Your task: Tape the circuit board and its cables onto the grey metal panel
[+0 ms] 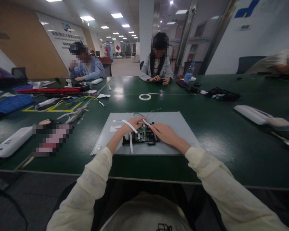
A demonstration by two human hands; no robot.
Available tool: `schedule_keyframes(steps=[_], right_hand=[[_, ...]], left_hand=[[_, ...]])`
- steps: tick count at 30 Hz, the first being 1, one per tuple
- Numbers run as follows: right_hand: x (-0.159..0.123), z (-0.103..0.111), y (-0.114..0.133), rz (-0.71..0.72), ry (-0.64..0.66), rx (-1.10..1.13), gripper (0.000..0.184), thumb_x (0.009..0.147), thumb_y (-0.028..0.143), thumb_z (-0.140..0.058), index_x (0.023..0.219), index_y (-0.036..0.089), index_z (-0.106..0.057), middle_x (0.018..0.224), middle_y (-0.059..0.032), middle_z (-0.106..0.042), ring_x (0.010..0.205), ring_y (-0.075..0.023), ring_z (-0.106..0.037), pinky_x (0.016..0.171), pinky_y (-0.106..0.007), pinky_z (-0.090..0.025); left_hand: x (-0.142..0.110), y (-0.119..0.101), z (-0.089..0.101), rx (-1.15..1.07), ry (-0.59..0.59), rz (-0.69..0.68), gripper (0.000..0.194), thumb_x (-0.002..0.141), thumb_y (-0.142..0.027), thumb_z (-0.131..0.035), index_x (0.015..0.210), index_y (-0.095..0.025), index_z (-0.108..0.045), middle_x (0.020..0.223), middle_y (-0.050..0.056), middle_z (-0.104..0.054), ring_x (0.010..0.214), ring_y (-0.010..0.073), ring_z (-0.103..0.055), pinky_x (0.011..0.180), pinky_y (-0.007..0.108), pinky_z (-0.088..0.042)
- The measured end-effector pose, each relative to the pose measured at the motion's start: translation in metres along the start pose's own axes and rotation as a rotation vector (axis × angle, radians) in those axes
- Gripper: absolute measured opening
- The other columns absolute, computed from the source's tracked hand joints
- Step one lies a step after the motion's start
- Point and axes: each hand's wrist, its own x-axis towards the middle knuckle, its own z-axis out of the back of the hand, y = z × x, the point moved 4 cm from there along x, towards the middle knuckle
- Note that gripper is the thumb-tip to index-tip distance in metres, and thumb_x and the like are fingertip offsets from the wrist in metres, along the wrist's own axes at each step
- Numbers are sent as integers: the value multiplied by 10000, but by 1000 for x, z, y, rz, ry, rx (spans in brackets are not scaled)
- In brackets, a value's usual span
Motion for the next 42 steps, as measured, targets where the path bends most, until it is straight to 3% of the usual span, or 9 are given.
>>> schedule_keyframes(steps=[12,23,26,29,32,34,38,42], right_hand=[[2,4,-1,-7,7,71,404,964,381,-272,948,169,-616,895,-71,-635,794,-162,-561,692,-256,-374],[2,8,12,145,61,220,430,965,391,-257,828,161,-594,756,-49,-610,678,-142,-531,665,-246,-369],[2,13,10,137,-16,235,457,969,390,-230,890,149,-610,764,-57,-607,702,-144,-539,686,-246,-380],[2,20,5,119,-171,253,457,967,397,-229,1014,146,-608,863,-80,-603,816,-162,-545,759,-263,-394],[3,22,-2,82,-272,273,442,961,403,-250,1050,148,-601,916,-91,-588,870,-173,-537,803,-280,-402],[5,22,-7,59,-312,282,431,959,399,-260,1043,150,-601,954,-98,-587,901,-180,-536,828,-292,-403],[8,20,-14,26,-342,303,413,960,388,-264,1050,154,-593,1010,-96,-595,959,-183,-532,870,-308,-397],[10,17,-11,77,-294,314,413,962,374,-258,1096,152,-579,1079,-90,-596,1026,-181,-515,936,-324,-362]], left_hand=[[-1,-4,-1,-7,-11,6,466,725,-36,-389,1120,-177,-590,1134,40,-640,1076,154,-576,962,308,-433],[-4,-13,3,-190,62,-54,594,661,-7,-370,1213,-172,-512,1139,63,-634,1024,150,-608,926,320,-462],[-5,-20,3,-198,95,-53,616,670,4,-366,1246,-190,-471,1203,53,-590,990,134,-622,900,299,-478],[-5,-29,9,-64,46,-63,541,712,-18,-402,1223,-174,-485,1230,67,-565,1041,156,-593,935,319,-455],[-10,-45,19,197,-122,1,387,787,-92,-442,1162,-116,-534,1191,121,-580,1121,224,-533,1003,374,-385],[-18,-59,20,293,-203,77,331,848,-177,-421,1153,-126,-537,1157,130,-590,1076,251,-552,959,401,-411],[-41,-90,-6,447,-101,180,368,835,-442,-477,1022,-143,-582,996,148,-614,959,321,-582,853,478,-432],[-55,-106,-26,521,-76,197,449,764,-482,-554,1053,-138,-568,1163,198,-521,1116,371,-474,893,511,-394]])
